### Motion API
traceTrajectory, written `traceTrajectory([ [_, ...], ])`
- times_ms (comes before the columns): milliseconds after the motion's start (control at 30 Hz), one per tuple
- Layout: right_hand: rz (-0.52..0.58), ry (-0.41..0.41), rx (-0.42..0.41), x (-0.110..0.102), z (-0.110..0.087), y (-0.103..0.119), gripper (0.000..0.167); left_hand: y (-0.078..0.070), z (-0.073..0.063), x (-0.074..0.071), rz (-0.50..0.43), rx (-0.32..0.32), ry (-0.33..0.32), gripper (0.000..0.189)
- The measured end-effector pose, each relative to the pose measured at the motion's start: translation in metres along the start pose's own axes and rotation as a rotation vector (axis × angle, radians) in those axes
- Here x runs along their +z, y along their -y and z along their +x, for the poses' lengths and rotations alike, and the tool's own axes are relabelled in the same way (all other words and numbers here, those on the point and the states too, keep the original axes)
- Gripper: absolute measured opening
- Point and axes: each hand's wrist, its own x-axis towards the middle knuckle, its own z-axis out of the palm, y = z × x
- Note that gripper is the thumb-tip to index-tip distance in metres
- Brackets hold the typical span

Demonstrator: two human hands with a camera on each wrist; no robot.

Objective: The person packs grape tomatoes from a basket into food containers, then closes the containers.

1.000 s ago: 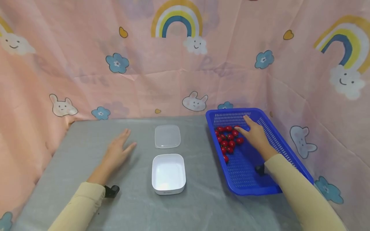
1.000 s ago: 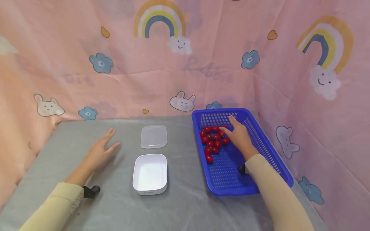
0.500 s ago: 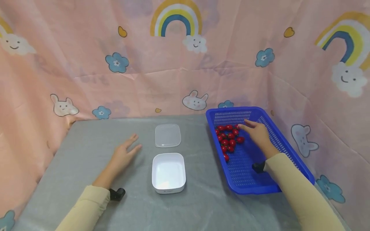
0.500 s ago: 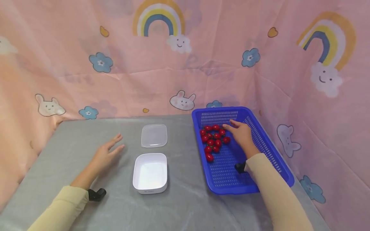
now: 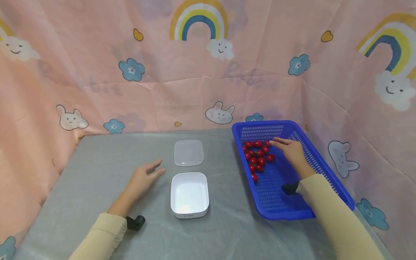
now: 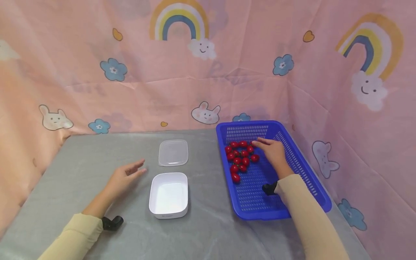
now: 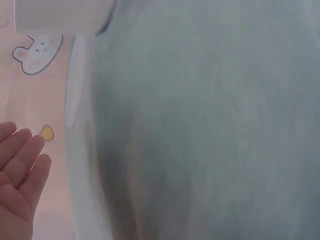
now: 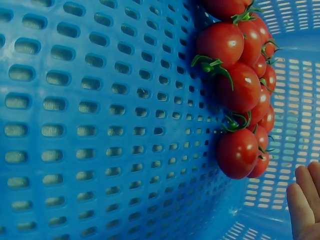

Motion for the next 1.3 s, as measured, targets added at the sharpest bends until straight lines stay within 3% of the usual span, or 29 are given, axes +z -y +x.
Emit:
traceTrajectory([
  [167,0.021,0.026,-0.008,-0.002,0.001,-0.005,0.069,-0.001,-0.005,0.010,-0.103,0.016,0.013,0.054],
  [333,0.115,0.095,0.005,-0.004,0.004,-0.011,0.072,-0.002,-0.007,0.022,-0.250,-0.004,0.008,0.050],
  [533,0.119,0.150,0.016,-0.007,0.003,-0.014,0.072,0.000,-0.006,0.034,-0.364,-0.031,-0.014,0.044],
  [733,0.113,0.177,0.028,-0.007,0.003,-0.016,0.071,0.001,-0.008,0.043,-0.414,-0.064,-0.039,0.039],
  [1033,0.117,0.114,0.000,-0.006,0.006,-0.019,0.069,-0.002,-0.009,0.054,-0.541,-0.076,-0.041,0.043],
  [1300,0.094,0.122,-0.003,-0.007,0.006,-0.021,0.071,-0.001,-0.011,0.060,-0.529,-0.077,-0.035,0.045],
])
